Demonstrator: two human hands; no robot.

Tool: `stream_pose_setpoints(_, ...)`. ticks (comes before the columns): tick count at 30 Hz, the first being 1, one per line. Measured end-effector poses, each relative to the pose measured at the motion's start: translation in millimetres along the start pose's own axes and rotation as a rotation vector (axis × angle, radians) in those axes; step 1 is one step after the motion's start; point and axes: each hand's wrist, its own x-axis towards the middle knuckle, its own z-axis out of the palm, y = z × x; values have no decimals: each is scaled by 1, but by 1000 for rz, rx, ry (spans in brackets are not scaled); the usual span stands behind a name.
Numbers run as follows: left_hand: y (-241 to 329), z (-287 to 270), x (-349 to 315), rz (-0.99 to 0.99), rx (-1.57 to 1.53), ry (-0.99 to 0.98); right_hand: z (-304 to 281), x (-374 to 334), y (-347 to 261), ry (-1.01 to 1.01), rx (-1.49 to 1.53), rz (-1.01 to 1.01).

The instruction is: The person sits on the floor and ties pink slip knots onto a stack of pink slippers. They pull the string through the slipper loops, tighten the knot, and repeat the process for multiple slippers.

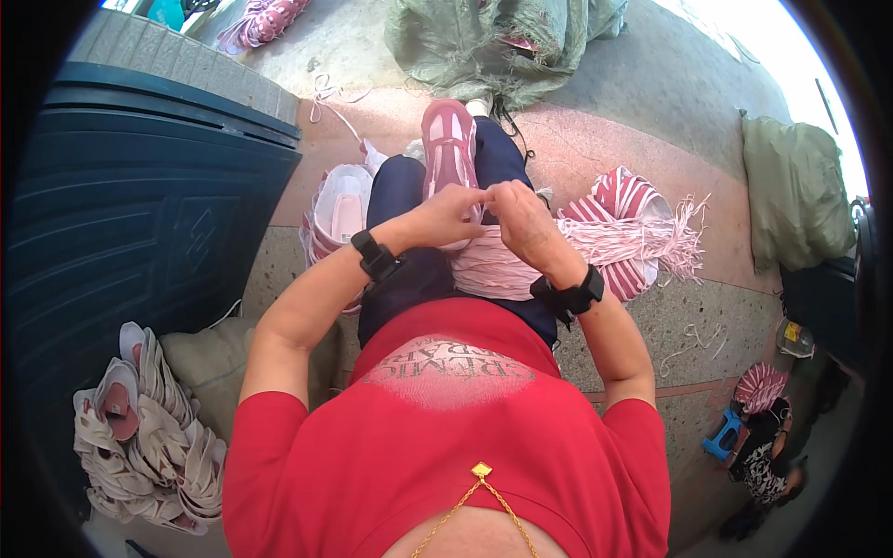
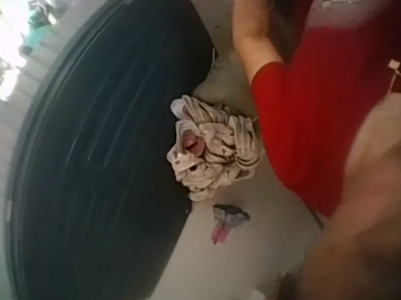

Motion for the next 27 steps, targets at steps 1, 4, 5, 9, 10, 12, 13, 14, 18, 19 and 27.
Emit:
stream_pose_setpoints(1, 14, -9, 9, -129, -227, -160, -25, 17, -18, 89, 71, -27)
stream_pose_setpoints(4, 60, -58, 26, -301, -651, -279, -105, 46, -40, 362, -101, -69)
stream_pose_setpoints(5, 75, -83, 29, -304, -737, -272, -128, 45, -38, 447, -144, -57)
stream_pose_setpoints(9, 93, -160, 17, -359, -842, -254, -211, 11, -9, 844, -309, 247)
stream_pose_setpoints(10, 87, -167, 8, -383, -812, -206, -225, -1, 3, 891, -305, 287)
stream_pose_setpoints(12, 70, -173, -10, -424, -756, -123, -222, -21, 17, 738, -397, 365)
stream_pose_setpoints(13, 57, -170, -17, -460, -782, -83, -214, -30, 28, 659, -444, 401)
stream_pose_setpoints(14, 41, -159, -23, -494, -687, -85, -196, -42, 52, 509, -458, 474)
stream_pose_setpoints(18, -30, -99, -27, -603, -316, -105, -97, -116, 152, -368, -791, 689)
stream_pose_setpoints(19, -37, -81, -28, -550, -156, -63, -78, -99, 139, -217, -588, 567)
stream_pose_setpoints(27, 0, -42, 13, -587, -642, -39, 54, 49, -5, 3, 1346, 677)
